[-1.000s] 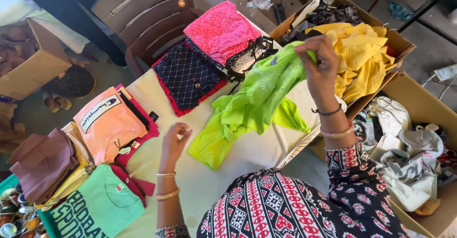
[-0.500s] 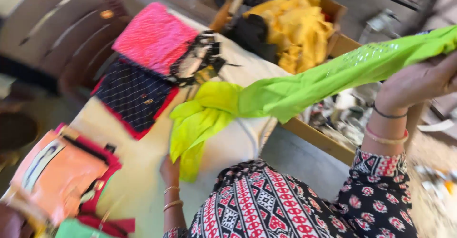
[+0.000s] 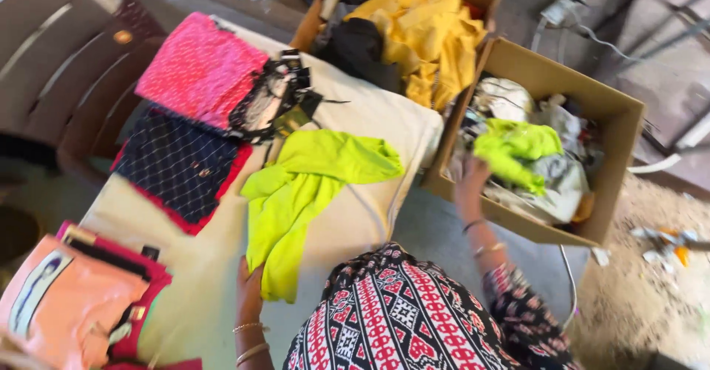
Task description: The person folds a peach-colored t-shirt and a neon green t-shirt on a table. They smooth out the fabric, fold the sides inward, and fold the shirt in half before placing it on a stack.
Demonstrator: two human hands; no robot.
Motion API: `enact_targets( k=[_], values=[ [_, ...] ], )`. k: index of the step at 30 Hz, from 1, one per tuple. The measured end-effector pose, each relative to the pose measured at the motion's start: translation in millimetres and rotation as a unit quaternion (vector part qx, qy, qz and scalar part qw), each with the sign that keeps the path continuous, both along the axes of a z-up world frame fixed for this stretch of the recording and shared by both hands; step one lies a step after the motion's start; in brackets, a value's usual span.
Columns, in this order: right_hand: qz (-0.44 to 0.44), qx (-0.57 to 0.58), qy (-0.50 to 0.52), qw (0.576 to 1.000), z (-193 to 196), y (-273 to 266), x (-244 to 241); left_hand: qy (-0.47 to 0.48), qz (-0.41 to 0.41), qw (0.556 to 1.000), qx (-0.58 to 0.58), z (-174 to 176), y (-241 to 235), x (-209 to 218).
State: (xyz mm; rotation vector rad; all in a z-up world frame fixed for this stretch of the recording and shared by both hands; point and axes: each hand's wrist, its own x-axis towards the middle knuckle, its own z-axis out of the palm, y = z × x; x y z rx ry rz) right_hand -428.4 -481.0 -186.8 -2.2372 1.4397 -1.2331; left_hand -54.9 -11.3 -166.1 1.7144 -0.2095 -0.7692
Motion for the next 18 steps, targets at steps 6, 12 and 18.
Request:
enact_targets(
  k=[6, 12, 18],
  values=[
    [0.235, 0.179, 0.159, 0.942, -53.0, 108.1, 91.4, 0.183, 0.012, 0.978, -0.098, -14.6, 82.3, -25.3],
    [0.263, 0.042, 0.235, 0.935, 35.5, 111.2, 139.2, 0.065, -0.251, 0.937, 0.234, -47.4, 150.5, -67.0],
    [0.321, 0.03, 0.308, 0.895, 19.3, 87.8, 165.7, -0.344, -0.076, 0.884, 0.308, 19.8, 36.3, -73.2]
  ],
)
